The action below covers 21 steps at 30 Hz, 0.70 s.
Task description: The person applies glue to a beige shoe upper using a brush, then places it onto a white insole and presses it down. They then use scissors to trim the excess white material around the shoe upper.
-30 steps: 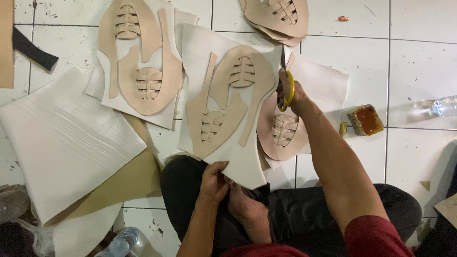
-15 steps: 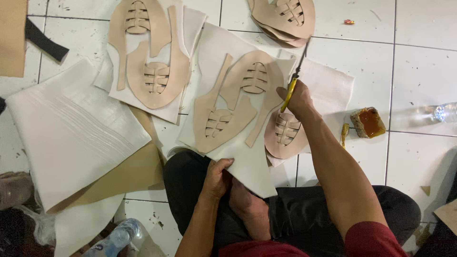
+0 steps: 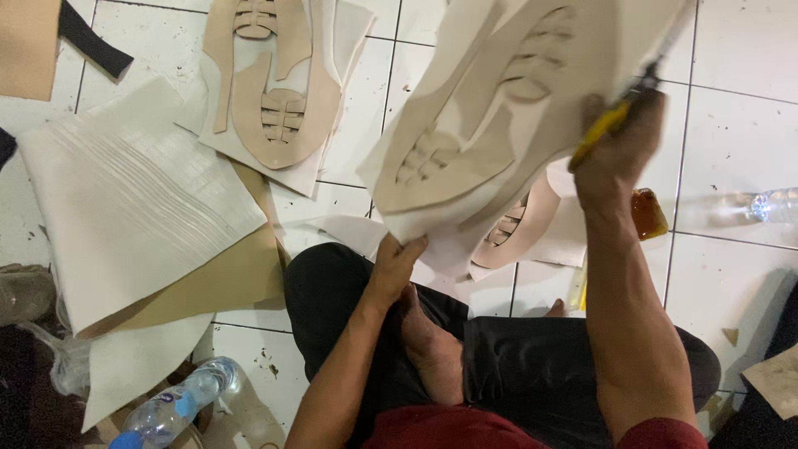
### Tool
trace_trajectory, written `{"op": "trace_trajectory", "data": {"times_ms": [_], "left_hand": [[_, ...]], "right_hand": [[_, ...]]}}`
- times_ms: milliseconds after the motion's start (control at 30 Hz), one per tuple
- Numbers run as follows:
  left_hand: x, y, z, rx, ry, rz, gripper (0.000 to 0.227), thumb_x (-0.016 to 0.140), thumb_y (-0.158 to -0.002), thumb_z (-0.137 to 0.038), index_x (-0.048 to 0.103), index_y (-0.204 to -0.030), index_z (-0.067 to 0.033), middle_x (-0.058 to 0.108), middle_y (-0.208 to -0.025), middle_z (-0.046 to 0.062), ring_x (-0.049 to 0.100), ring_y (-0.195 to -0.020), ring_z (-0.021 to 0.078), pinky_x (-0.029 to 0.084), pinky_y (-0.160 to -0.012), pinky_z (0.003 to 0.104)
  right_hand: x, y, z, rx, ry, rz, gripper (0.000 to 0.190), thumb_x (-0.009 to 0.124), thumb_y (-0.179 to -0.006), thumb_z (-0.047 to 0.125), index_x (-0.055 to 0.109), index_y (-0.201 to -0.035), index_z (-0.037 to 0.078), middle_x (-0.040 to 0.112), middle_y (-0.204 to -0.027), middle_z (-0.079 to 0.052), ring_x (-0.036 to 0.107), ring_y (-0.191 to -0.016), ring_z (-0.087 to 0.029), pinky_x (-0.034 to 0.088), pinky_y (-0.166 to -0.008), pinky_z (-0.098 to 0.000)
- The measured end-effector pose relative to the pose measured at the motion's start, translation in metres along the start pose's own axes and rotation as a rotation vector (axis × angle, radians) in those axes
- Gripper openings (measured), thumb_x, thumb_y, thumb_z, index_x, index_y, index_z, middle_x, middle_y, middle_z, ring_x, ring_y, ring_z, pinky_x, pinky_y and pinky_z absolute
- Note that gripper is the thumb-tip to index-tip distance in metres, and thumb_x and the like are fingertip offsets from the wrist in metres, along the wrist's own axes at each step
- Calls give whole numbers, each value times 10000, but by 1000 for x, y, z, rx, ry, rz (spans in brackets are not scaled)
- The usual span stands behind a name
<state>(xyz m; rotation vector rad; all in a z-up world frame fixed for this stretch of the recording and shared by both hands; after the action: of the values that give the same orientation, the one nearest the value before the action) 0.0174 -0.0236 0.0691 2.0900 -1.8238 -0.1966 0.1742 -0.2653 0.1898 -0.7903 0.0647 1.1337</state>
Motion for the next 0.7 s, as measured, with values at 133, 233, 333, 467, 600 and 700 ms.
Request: {"op": "trace_trajectory", "data": {"times_ms": [133, 233, 333, 467, 600, 700], "left_hand": [[-10, -31, -11, 42, -103, -22, 277, 552, -753, -199, 623, -986, -67, 630, -888, 20, 547, -827, 126, 460, -694, 292], [-26, -50, -15, 63, -28, -113, 309, 540, -694, -124, 586, -997, -89, 634, -871, 54, 556, -775, 149, 468, -652, 294], [-49, -71, 25, -76, -154, -267, 466, 528, -855, -199, 468, -1253, 35, 555, -1010, 202, 505, -953, 277, 419, -844, 449], [-55, -82, 60, -271, -372, -228, 680, 698, -756, -298, 408, -1304, -19, 514, -1181, 245, 534, -1105, 386, 447, -888, 496], [-55, -76, 77, -306, -479, -130, 807, 763, -668, -291, 366, -1317, -24, 490, -1276, 254, 494, -1181, 396, 436, -944, 502], [-45, -72, 55, -208, -487, -148, 589, 701, -709, -185, 469, -1233, -48, 578, -1147, 217, 541, -1124, 388, 456, -923, 480]], "right_hand": [[-28, 35, -27, 16, 86, -165, 277, 716, -939, 118, 457, -994, 37, 445, -857, -75, 419, -737, -183, 413, -631, -344], [-23, 82, -74, 424, 296, -183, 368, 744, -937, 285, 412, -824, 175, 356, -691, 90, 299, -626, -43, 273, -530, -274], [1, 127, -103, 689, -124, 66, 209, 664, -895, 120, 459, -860, 136, 507, -678, 31, 549, -592, -102, 416, -551, -200], [9, 161, -74, 678, 199, 365, 293, 674, -901, 337, 512, -885, 93, 611, -702, -131, 623, -640, -266, 463, -576, -387], [4, 163, 12, 691, 213, 601, 248, 524, -915, 237, 547, -978, -2, 580, -762, -276, 597, -735, -436, 426, -641, -514], [9, 207, -44, 776, -182, 854, 355, 616, -873, 392, 601, -828, 40, 597, -559, -148, 625, -516, -233, 533, -568, -356]]}}
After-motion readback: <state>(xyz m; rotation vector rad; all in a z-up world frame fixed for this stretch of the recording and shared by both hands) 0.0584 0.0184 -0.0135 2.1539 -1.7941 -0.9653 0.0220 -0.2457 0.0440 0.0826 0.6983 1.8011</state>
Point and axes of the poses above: each hand's wrist, its own y-axis away from the middle knuckle, its own x-axis out of the palm, z = x × y, the point moved 3 cm from there along -y, towards the middle knuckle
